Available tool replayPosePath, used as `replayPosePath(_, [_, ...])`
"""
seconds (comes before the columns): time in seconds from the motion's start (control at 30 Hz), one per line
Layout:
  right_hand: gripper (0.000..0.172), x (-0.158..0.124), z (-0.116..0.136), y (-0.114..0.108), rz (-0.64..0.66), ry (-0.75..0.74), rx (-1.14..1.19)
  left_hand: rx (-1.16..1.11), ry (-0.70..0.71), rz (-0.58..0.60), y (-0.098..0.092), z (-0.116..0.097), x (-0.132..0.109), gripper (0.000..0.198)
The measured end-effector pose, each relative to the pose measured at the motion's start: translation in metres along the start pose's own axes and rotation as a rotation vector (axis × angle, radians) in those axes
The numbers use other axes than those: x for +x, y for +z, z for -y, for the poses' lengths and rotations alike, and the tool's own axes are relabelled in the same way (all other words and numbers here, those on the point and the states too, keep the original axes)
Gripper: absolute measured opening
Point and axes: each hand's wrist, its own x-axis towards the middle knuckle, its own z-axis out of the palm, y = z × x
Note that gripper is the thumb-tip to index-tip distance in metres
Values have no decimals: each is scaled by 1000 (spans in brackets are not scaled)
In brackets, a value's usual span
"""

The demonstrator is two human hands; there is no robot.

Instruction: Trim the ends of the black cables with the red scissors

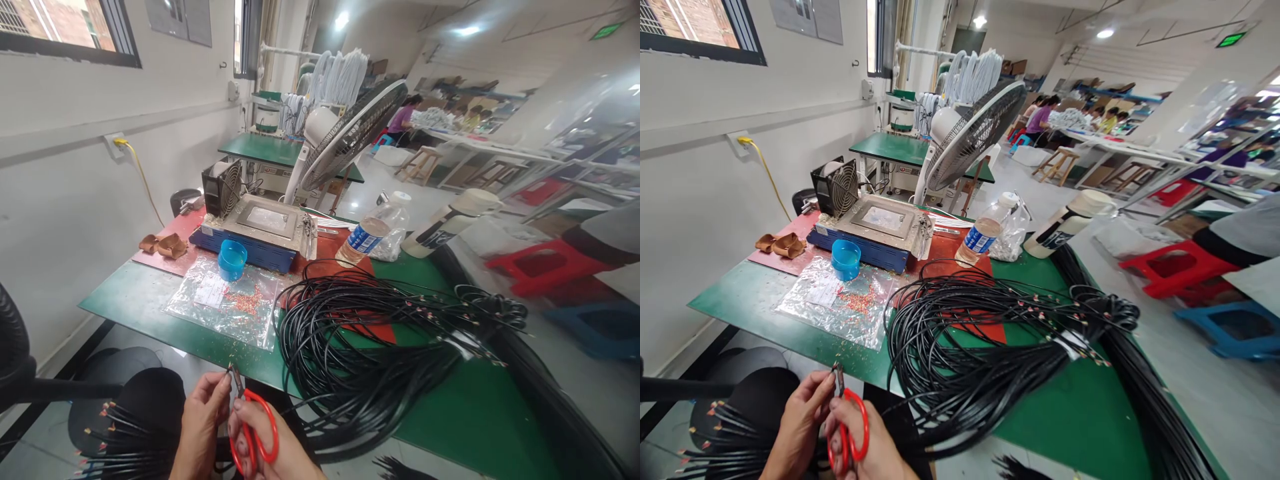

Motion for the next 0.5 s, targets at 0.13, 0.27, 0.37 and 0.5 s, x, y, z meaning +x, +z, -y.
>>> replayPosePath(0.13, [39, 1, 2, 1, -24, 37, 31, -9, -16, 8, -1, -2, 0, 18])
replayPosePath(0.27, [39, 3, 2, 1, -35, 2, 2, -74, -73, 26, 3, -5, -2, 18])
replayPosePath(0.37, [39, 4, 1, 1, -22, -32, -9, -130, -118, 14, 7, -10, -5, 20])
replayPosePath(0.5, [40, 5, -1, -1, -21, -41, -40, -130, -135, -27, 10, -14, -7, 24])
